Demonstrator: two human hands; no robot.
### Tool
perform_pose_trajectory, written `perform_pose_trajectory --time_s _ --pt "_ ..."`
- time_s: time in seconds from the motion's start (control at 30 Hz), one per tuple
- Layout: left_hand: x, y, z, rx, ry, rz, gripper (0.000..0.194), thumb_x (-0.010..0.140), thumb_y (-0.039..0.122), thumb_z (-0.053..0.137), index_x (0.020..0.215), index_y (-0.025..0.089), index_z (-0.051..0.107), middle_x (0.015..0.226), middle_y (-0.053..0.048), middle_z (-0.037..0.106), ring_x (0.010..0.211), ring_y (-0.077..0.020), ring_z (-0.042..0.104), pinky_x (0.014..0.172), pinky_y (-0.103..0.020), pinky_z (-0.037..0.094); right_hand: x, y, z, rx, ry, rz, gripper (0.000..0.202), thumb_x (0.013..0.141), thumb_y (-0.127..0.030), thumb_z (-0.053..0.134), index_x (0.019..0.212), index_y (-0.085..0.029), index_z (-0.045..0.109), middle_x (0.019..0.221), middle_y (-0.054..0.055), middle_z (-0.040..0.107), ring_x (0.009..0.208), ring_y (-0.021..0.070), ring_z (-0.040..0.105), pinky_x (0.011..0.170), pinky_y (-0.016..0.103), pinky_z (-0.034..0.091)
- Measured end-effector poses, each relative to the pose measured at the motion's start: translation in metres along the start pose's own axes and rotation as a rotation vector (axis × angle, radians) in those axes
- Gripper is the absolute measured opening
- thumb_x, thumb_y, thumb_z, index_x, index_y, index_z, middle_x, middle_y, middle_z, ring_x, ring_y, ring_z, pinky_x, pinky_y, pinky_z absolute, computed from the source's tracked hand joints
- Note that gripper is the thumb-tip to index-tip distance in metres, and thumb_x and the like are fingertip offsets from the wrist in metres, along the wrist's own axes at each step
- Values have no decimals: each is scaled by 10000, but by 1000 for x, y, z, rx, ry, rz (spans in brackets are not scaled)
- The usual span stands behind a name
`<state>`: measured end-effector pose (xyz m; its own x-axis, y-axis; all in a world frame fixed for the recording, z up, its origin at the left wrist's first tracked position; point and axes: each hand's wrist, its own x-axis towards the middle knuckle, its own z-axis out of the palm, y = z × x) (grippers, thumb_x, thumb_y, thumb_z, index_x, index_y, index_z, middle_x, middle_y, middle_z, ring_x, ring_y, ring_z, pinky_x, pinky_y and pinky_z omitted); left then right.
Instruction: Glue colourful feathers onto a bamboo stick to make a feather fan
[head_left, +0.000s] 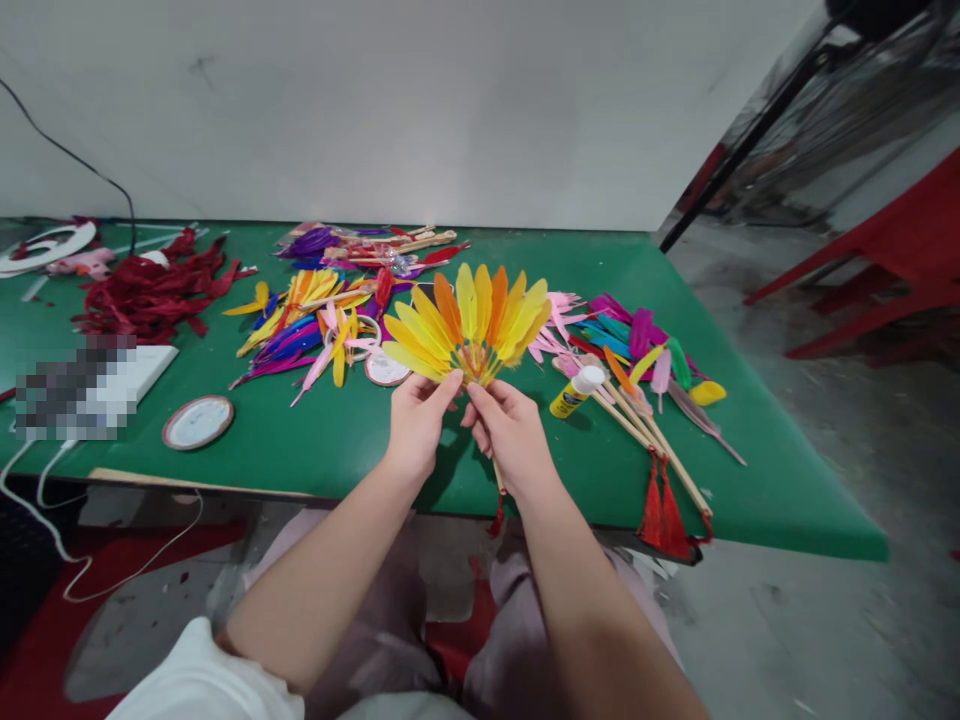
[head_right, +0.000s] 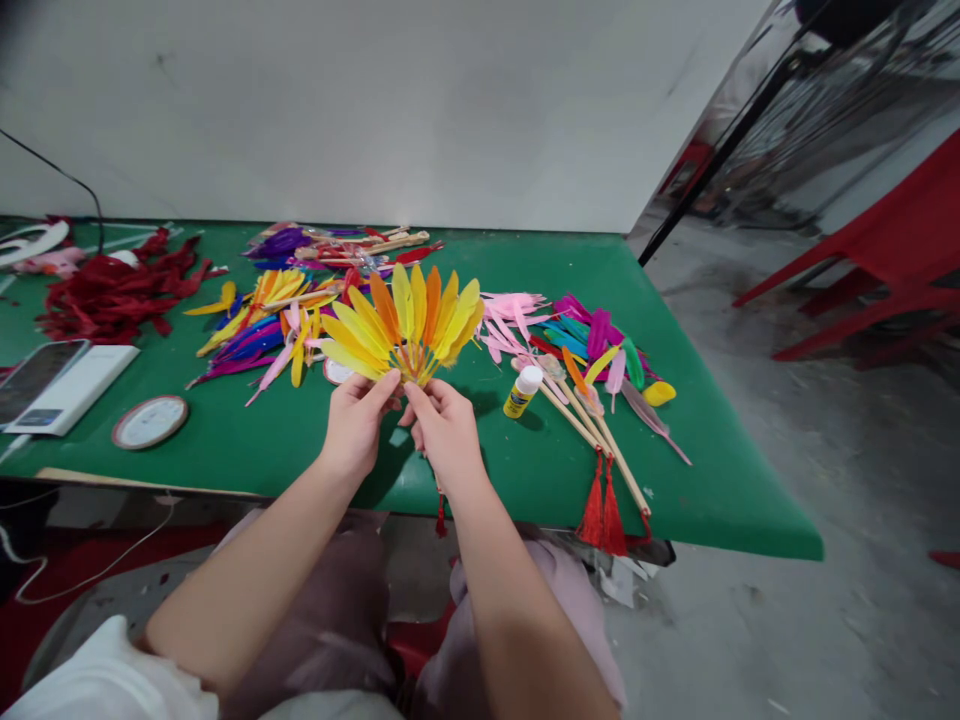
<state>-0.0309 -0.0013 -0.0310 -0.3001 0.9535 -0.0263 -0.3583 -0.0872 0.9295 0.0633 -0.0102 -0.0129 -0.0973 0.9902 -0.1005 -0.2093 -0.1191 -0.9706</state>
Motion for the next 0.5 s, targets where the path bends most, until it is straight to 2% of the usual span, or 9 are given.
perform_pose_trajectory --time_s 0.5 --pt "-1 0 0 18 -7 6 214 616 318 701 698 137 622 629 7 610 515 -38 496 483 -156 398 2 3 0 2 9 4 237 746 -334 551 605 -169 455 439 -77 483 265 11 324 250 134 197"
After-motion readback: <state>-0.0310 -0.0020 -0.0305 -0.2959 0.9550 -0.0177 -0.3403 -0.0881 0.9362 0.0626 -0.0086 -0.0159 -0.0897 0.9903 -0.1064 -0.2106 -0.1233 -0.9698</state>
